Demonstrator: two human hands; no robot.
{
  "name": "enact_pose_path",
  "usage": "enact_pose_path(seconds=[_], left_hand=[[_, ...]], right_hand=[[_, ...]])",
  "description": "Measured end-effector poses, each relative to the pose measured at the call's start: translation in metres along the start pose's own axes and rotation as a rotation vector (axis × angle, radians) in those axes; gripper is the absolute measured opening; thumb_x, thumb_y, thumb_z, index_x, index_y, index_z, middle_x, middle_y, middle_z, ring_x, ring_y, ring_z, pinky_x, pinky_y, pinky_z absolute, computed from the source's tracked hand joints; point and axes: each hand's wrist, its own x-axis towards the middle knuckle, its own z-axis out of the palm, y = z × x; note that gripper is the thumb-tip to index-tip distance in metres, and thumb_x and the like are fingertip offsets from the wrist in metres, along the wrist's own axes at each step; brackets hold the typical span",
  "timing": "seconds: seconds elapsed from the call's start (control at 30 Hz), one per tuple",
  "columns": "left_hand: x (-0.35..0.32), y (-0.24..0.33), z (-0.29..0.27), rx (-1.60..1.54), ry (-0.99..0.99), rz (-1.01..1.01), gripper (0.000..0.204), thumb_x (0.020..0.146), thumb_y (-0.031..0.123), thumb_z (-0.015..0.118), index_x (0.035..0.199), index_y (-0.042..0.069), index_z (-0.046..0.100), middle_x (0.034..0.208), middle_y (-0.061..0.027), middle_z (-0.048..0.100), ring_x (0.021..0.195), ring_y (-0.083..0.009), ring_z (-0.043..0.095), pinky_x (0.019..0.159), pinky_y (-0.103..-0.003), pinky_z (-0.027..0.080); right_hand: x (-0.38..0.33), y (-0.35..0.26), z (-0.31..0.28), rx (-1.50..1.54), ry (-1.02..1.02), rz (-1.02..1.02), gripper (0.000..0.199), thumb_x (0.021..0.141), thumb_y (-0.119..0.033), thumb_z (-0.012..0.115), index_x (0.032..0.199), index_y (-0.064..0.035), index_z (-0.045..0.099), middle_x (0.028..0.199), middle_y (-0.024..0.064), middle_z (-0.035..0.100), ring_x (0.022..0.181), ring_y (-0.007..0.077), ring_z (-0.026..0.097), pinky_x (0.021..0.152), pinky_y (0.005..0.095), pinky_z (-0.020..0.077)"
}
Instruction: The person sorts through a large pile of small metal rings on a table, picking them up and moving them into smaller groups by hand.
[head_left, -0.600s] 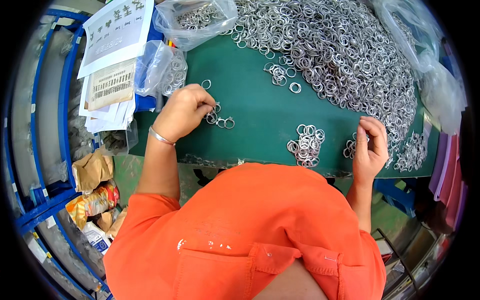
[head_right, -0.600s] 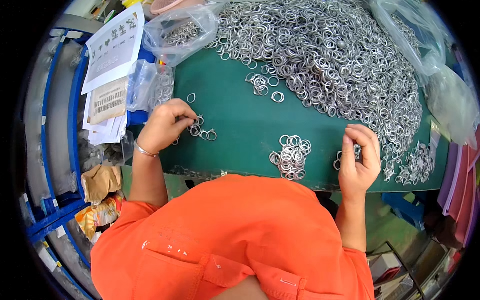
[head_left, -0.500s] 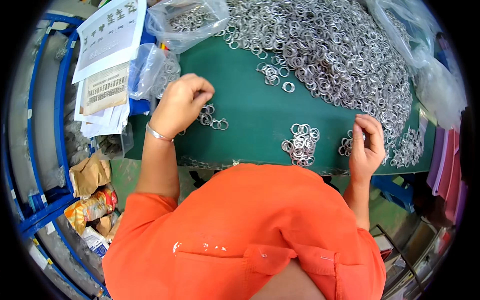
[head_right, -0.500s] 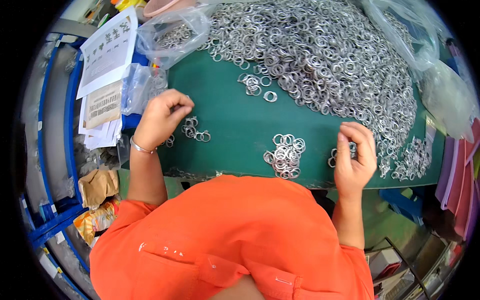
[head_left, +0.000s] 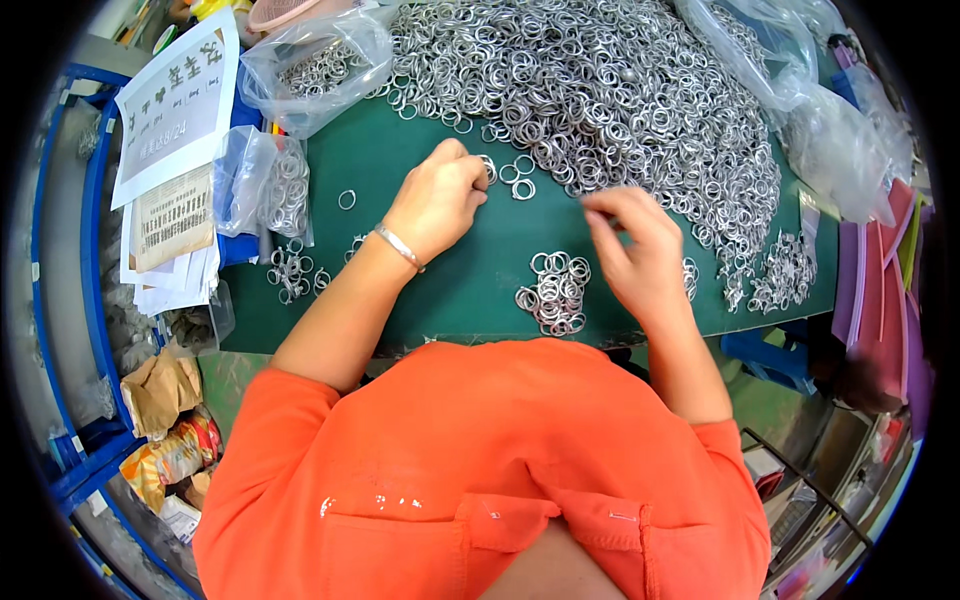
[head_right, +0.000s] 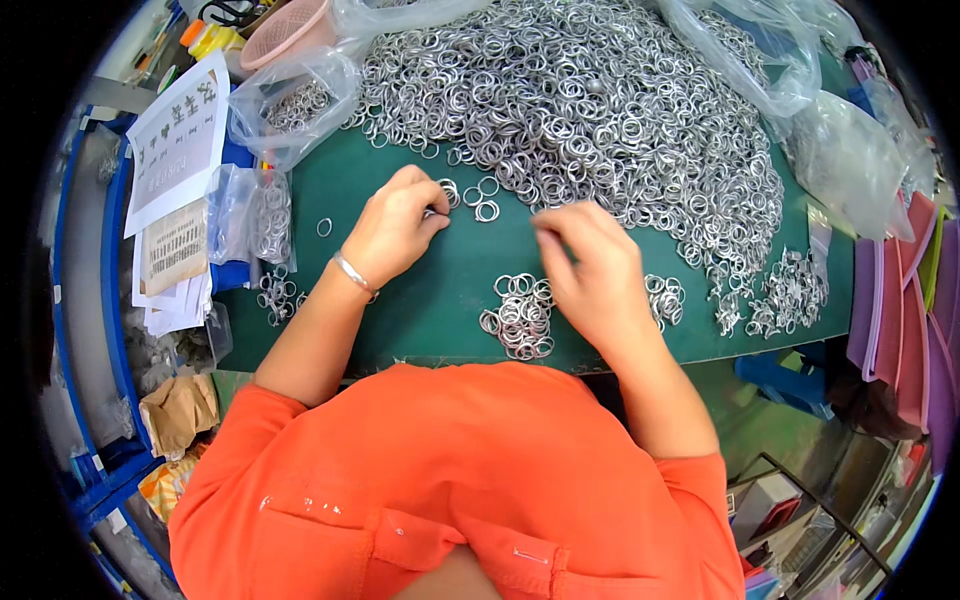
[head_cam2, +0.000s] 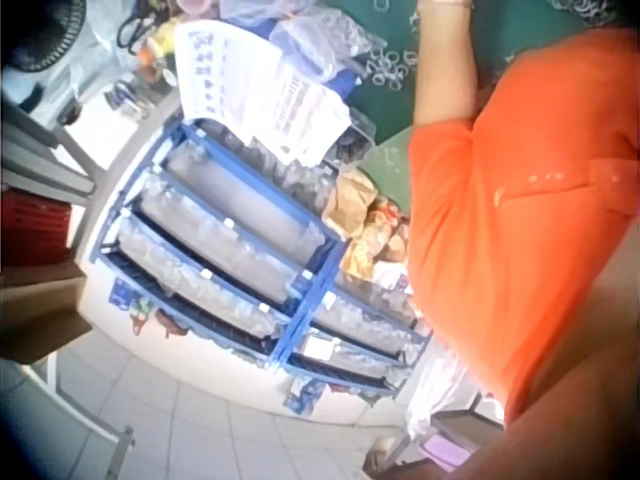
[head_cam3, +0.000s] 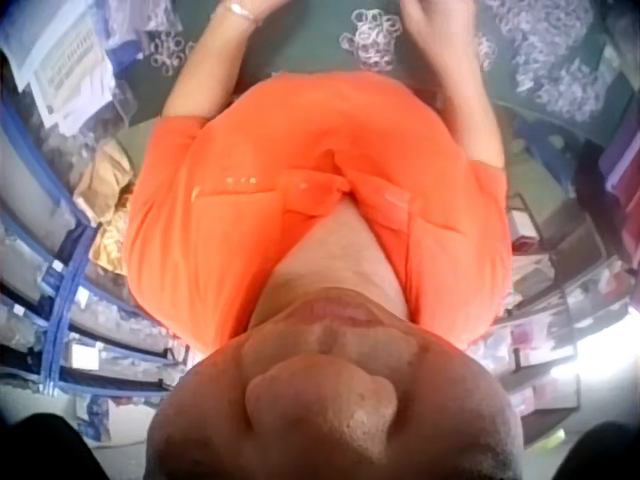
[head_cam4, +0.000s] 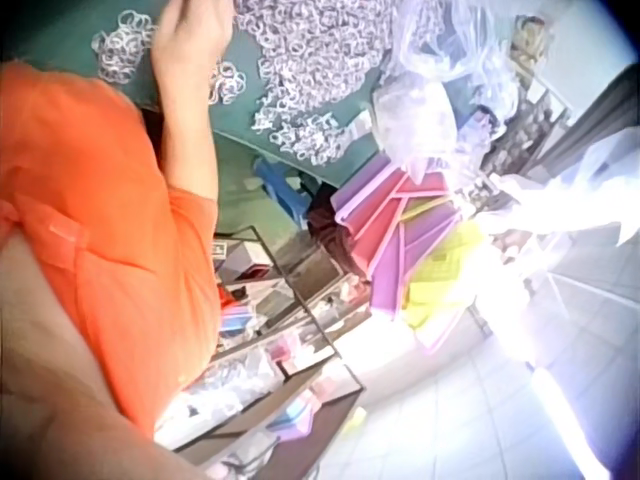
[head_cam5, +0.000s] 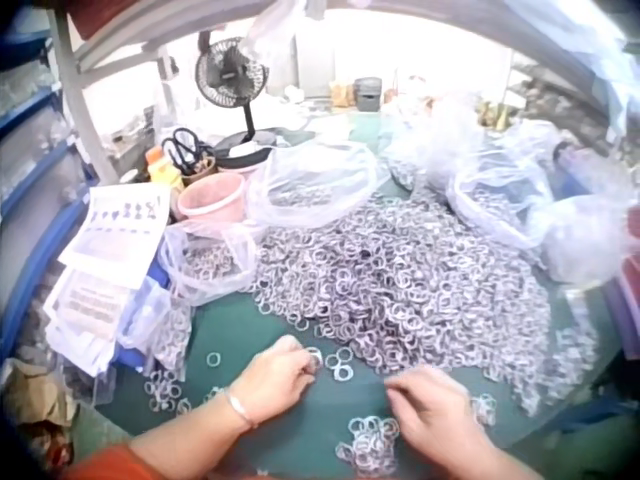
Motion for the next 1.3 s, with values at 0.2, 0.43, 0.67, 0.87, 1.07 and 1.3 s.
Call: enact_pose_path(seconds=[0.2, 0.43, 0.67, 0.87, 1.07, 1.3], left_hand=[[-0.012, 0.007, -0.007, 0.031, 0.047, -0.027, 0.016, 0.074, -0.002, 0.071, 0.088, 0.002, 0.064, 0.084, -0.0118, 0.06, 0.077, -0.0291, 0.062, 0.069, -0.037, 0.051], [-0.023, 0.009, -0.004, -0.092, 0.068, -0.083, 0.012, 0.076, 0.0, 0.072, 0.086, 0.001, 0.067, 0.079, -0.0098, 0.061, 0.072, -0.025, 0.062, 0.065, -0.034, 0.05], [-0.018, 0.008, 0.005, -0.09, 0.164, 0.044, 0.009, 0.079, -0.001, 0.07, 0.088, 0.0, 0.068, 0.081, -0.0098, 0.062, 0.066, -0.0211, 0.061, 0.061, -0.031, 0.049], [-0.016, 0.025, 0.008, -0.742, 0.068, -0.307, 0.013, 0.09, -0.002, 0.061, 0.103, -0.002, 0.063, 0.087, -0.0057, 0.065, 0.071, -0.0105, 0.064, 0.065, -0.022, 0.054], [-0.015, 0.039, 0.008, -1.085, -0.17, -0.485, 0.01, 0.091, 0.001, 0.061, 0.101, -0.001, 0.062, 0.085, -0.0093, 0.068, 0.07, -0.0138, 0.067, 0.061, -0.025, 0.055], [-0.01, 0.043, 0.019, -1.06, -0.258, -0.393, 0.012, 0.09, 0.002, 0.066, 0.1, -0.001, 0.063, 0.085, -0.0079, 0.069, 0.067, -0.0123, 0.065, 0.06, -0.023, 0.054]], right_hand=[[0.034, 0.007, 0.049, -0.329, -0.256, -0.038, 0.011, 0.084, -0.012, 0.068, 0.091, -0.0045, 0.068, 0.09, 0.0094, 0.062, 0.08, 0.0315, 0.064, 0.069, 0.04, 0.0532], [0.028, 0.017, 0.053, -0.255, -0.166, -0.17, 0.007, 0.082, -0.008, 0.066, 0.084, -0.0026, 0.063, 0.086, 0.0126, 0.061, 0.081, 0.0348, 0.063, 0.072, 0.0424, 0.0533], [0.021, -0.003, 0.021, 0.665, -0.355, 0.678, 0.008, 0.089, 0.0, 0.063, 0.098, 0.0009, 0.065, 0.082, 0.0042, 0.068, 0.066, 0.0068, 0.064, 0.058, 0.0221, 0.0527], [0.002, -0.001, 0.001, 0.861, -0.288, 0.717, 0.009, 0.09, 0.001, 0.062, 0.099, 0.0018, 0.064, 0.082, 0.0058, 0.068, 0.066, 0.0088, 0.064, 0.058, 0.023, 0.0529], [-0.024, 0.018, -0.058, 0.497, 0.179, 0.479, 0.014, 0.088, 0.002, 0.065, 0.102, -0.0007, 0.066, 0.085, 0.0035, 0.069, 0.073, 0.0091, 0.063, 0.067, 0.023, 0.0518], [-0.06, 0.034, -0.088, -0.386, 0.04, 0.105, 0.014, 0.074, 0.004, 0.067, 0.086, -0.0032, 0.069, 0.085, 0.0091, 0.064, 0.082, 0.0299, 0.06, 0.074, 0.039, 0.0478]])
